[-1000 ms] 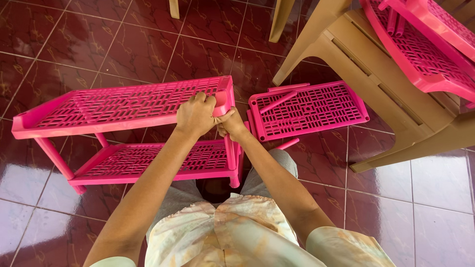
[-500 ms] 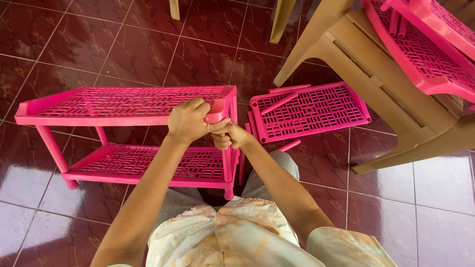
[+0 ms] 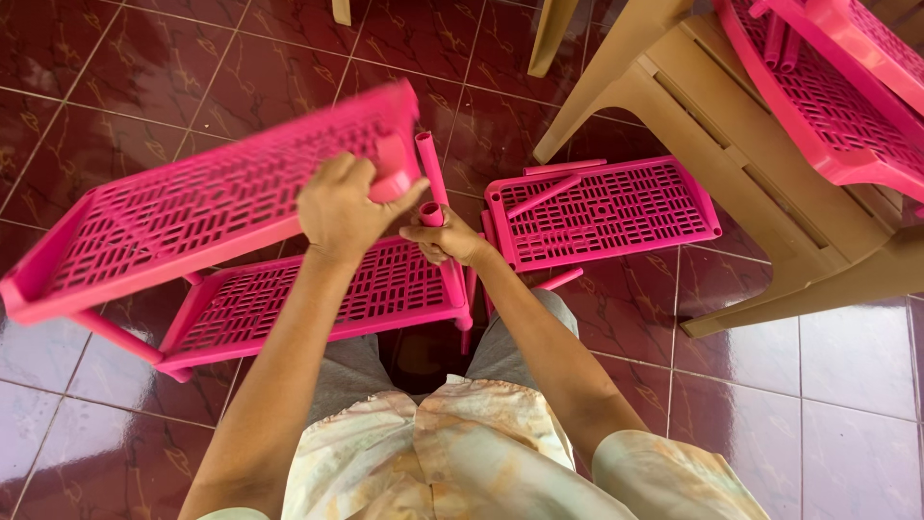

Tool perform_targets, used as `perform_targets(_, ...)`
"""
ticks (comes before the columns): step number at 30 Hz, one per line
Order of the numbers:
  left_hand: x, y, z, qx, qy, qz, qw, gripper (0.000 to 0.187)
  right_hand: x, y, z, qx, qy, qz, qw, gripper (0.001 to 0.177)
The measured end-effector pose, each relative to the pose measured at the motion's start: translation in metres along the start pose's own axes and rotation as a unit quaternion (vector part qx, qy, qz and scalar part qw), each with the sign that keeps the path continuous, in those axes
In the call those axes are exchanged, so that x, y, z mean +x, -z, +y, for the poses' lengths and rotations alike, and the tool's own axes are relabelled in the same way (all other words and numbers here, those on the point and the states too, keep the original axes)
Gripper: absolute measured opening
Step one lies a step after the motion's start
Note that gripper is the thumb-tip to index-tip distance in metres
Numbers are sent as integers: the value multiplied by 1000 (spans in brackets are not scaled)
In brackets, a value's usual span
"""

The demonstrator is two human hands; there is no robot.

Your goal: The person assembles a pink plastic three-tier rack by inserting cylindrical legs into the corner holes of the trays. They handle multiple trays and legs, aligning and pressing them together to form the structure.

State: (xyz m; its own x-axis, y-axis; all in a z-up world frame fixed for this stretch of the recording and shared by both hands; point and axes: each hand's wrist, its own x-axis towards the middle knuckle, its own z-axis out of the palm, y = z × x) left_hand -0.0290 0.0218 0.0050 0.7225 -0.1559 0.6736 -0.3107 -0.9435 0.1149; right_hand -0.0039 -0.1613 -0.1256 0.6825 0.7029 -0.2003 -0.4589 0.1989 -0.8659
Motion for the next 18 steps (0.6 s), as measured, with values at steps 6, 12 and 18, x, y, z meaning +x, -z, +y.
perform_targets(6,-9,-8,-1,-33,-15,-60,998,51,6,24,31,-67,5,54,996,30)
perform_targets(12,-61,-21,26,-63,-39,-75,994,28,2,48,76,-129,96,73,984,11)
perform_targets(18,-92,-13,19,-87,-95,-35,991,25,14,34,110,-32,201,223,953,11)
